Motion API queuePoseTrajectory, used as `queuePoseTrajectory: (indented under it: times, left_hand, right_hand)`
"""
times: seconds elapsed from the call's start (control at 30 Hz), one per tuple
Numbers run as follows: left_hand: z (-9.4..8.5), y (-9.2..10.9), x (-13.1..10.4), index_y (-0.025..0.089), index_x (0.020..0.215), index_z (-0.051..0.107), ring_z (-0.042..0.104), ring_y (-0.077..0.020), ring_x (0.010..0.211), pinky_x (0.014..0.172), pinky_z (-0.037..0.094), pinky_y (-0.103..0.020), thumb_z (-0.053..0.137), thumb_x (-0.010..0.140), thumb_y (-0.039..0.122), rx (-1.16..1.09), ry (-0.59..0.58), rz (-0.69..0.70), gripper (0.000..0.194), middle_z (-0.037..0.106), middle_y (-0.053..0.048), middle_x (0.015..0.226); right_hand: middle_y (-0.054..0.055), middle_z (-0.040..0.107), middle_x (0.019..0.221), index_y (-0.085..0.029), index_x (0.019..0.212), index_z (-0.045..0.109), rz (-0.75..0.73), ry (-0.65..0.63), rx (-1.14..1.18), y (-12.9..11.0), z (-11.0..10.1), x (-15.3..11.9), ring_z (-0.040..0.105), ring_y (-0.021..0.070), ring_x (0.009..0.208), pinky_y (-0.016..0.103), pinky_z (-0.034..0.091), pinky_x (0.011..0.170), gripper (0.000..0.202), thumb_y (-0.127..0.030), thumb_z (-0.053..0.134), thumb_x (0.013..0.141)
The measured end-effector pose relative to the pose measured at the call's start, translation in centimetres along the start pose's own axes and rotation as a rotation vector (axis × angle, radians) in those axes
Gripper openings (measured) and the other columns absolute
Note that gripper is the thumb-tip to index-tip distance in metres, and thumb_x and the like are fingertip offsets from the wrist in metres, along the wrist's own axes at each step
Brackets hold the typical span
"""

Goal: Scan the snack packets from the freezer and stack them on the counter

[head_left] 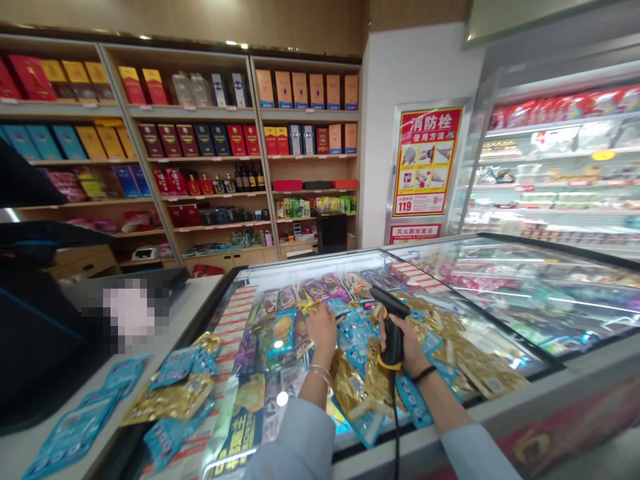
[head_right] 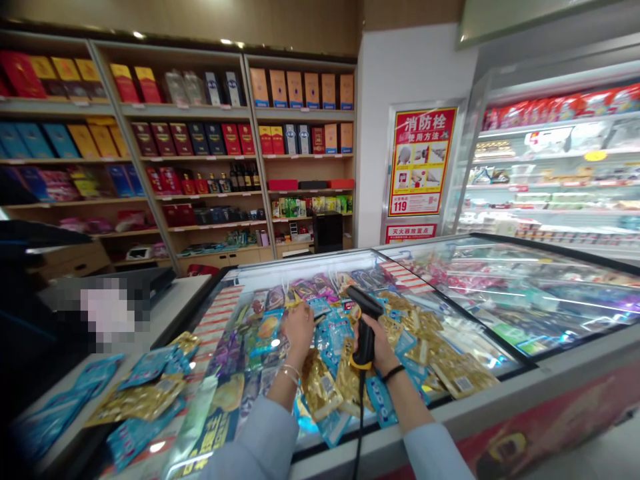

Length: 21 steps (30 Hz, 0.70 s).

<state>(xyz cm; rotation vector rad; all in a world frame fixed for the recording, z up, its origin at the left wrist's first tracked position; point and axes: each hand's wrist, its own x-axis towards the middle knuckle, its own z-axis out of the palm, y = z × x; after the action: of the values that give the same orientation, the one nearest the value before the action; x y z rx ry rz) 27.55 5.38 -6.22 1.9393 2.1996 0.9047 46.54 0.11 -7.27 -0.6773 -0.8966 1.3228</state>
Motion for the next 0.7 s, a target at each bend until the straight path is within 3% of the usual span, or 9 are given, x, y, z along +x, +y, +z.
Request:
queuePoseTrajectory:
  times: [0.17, 0.33, 0.47, 0.57, 0.7]
  left_hand:
    - [-0.53, 0.5, -0.34, 0.018, 0.125, 0.065, 0.065, -0.0276, 0.112, 0.093, 0.045, -0.035, 0.061, 0.092, 0.039, 0.031, -0.045, 0.008, 0.04, 0.073, -0.014, 0.114]
    - [0.12, 0.43, -0.42, 0.019, 0.12, 0.07, 0.068, -0.0274, 0.109, 0.09, 0.047, -0.035, 0.05, 0.095, 0.022, 0.107, -0.11, 0.084, 0.033, 0.073, -0.016, 0.111]
    - [0.41, 0.24, -0.32, 0.022, 0.122, 0.071, 0.07, -0.0275, 0.105, 0.089, 0.049, -0.037, 0.04, 0.098, 0.019, 0.142, -0.105, 0.116, 0.039, 0.074, -0.016, 0.107]
    - [0.15, 0.28, -0.17, 0.025, 0.125, 0.07, 0.071, -0.0273, 0.101, 0.087, 0.05, -0.037, 0.039, 0.099, 0.023, 0.049, -0.083, 0.069, 0.04, 0.076, -0.014, 0.103]
    - [-0.18, 0.17, 0.4, 0.021, 0.113, 0.074, 0.071, -0.0259, 0.104, 0.091, 0.051, -0.034, 0.047, 0.097, 0.028, -0.277, -0.022, -0.066, 0.032, 0.077, -0.011, 0.105]
  right_hand:
    - [-0.004, 0.06, 0.051, -0.021, 0.083, 0.062, -0.006, -0.004, -0.009, -0.11, -0.07, 0.01, 0.052, 0.014, 0.034, 0.025, 0.043, 0.034, 0.032, -0.049, 0.074, 0.074]
    - [-0.002, 0.062, 0.053, -0.02, 0.084, 0.063, -0.012, 0.0, -0.013, -0.29, 0.14, -0.06, 0.053, 0.0146, 0.035, 0.025, 0.044, 0.034, 0.033, -0.049, 0.074, 0.073]
    - [-0.003, 0.062, 0.052, -0.02, 0.084, 0.063, -0.005, 0.015, 0.004, -0.39, 0.3, -0.16, 0.053, 0.014, 0.034, 0.025, 0.044, 0.034, 0.032, -0.048, 0.074, 0.072]
    - [-0.003, 0.062, 0.053, -0.02, 0.084, 0.063, 0.001, 0.006, 0.009, -0.44, 0.32, -0.21, 0.053, 0.0133, 0.035, 0.025, 0.045, 0.034, 0.031, -0.047, 0.073, 0.074]
    - [-0.003, 0.061, 0.052, -0.02, 0.084, 0.062, -0.005, 0.004, 0.002, -0.46, 0.26, -0.19, 0.053, 0.0141, 0.035, 0.025, 0.044, 0.034, 0.03, -0.047, 0.073, 0.075]
